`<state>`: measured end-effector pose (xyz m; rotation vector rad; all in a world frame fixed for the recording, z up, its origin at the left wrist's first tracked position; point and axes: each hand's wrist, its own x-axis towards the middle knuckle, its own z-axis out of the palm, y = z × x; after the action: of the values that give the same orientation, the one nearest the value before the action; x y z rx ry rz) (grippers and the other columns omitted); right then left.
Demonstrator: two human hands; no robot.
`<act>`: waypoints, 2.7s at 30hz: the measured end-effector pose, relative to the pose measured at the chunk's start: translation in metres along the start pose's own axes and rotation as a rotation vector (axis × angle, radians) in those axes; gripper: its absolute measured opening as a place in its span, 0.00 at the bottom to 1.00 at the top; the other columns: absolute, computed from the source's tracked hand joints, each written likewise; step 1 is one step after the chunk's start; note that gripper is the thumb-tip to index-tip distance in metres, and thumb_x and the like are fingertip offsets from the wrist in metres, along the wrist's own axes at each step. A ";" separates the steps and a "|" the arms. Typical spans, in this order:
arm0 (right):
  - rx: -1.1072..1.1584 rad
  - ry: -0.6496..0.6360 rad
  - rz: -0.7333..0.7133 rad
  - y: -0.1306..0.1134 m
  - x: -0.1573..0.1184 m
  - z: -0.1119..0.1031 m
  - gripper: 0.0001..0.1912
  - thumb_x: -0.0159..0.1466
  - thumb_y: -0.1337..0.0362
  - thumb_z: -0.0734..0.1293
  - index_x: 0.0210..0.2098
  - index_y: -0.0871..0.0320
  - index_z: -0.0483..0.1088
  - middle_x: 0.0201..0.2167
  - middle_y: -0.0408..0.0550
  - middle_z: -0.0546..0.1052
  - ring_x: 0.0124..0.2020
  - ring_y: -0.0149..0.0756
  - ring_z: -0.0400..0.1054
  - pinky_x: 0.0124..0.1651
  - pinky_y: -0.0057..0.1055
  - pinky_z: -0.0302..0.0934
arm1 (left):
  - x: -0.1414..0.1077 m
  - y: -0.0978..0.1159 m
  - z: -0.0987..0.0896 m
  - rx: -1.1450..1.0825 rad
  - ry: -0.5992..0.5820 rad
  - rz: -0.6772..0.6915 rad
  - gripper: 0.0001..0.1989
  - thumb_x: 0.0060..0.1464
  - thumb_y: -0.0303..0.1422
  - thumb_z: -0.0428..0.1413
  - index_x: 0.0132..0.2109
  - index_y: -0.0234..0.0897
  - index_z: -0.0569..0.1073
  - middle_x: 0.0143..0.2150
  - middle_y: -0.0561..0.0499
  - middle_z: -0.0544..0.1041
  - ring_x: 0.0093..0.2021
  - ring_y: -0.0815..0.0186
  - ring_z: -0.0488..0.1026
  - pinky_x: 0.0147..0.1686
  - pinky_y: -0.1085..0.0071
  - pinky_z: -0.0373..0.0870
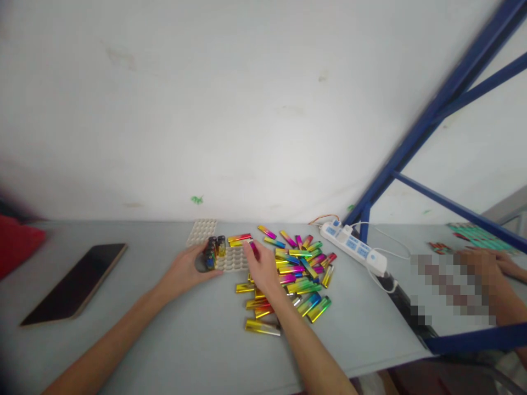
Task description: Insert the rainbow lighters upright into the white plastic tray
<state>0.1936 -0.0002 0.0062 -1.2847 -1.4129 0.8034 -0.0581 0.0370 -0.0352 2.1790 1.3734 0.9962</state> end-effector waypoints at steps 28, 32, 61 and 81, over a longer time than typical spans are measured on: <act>-0.414 -0.140 -0.336 0.004 -0.008 0.008 0.26 0.80 0.45 0.59 0.32 0.54 0.69 0.27 0.46 0.78 0.30 0.40 0.72 0.37 0.33 0.63 | 0.000 -0.003 -0.012 0.022 -0.103 0.067 0.41 0.41 0.47 0.77 0.61 0.37 0.80 0.63 0.35 0.83 0.62 0.37 0.81 0.66 0.41 0.76; -0.386 -0.278 -0.351 0.006 -0.007 0.015 0.20 0.82 0.50 0.59 0.46 0.57 0.75 0.37 0.50 0.85 0.37 0.41 0.79 0.43 0.34 0.68 | 0.000 0.005 -0.015 0.036 -0.132 0.078 0.38 0.42 0.46 0.77 0.59 0.36 0.79 0.62 0.35 0.82 0.61 0.39 0.81 0.66 0.45 0.76; -1.025 -0.529 -0.512 -0.020 0.010 0.029 0.17 0.82 0.58 0.61 0.57 0.64 0.74 0.52 0.65 0.84 0.55 0.51 0.80 0.59 0.47 0.71 | 0.002 -0.008 -0.011 0.024 -0.105 0.063 0.40 0.40 0.49 0.76 0.59 0.37 0.80 0.63 0.33 0.82 0.63 0.37 0.80 0.68 0.40 0.74; -1.026 -0.769 -0.458 -0.052 0.051 0.017 0.11 0.75 0.59 0.73 0.42 0.60 0.85 0.39 0.59 0.87 0.39 0.45 0.83 0.43 0.32 0.70 | 0.004 -0.002 -0.013 0.042 -0.095 0.078 0.38 0.40 0.51 0.75 0.56 0.37 0.81 0.60 0.35 0.84 0.60 0.36 0.81 0.64 0.43 0.78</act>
<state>0.1670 0.0405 0.0625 -1.2957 -2.8441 0.1963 -0.0677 0.0410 -0.0254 2.2952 1.2864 0.8864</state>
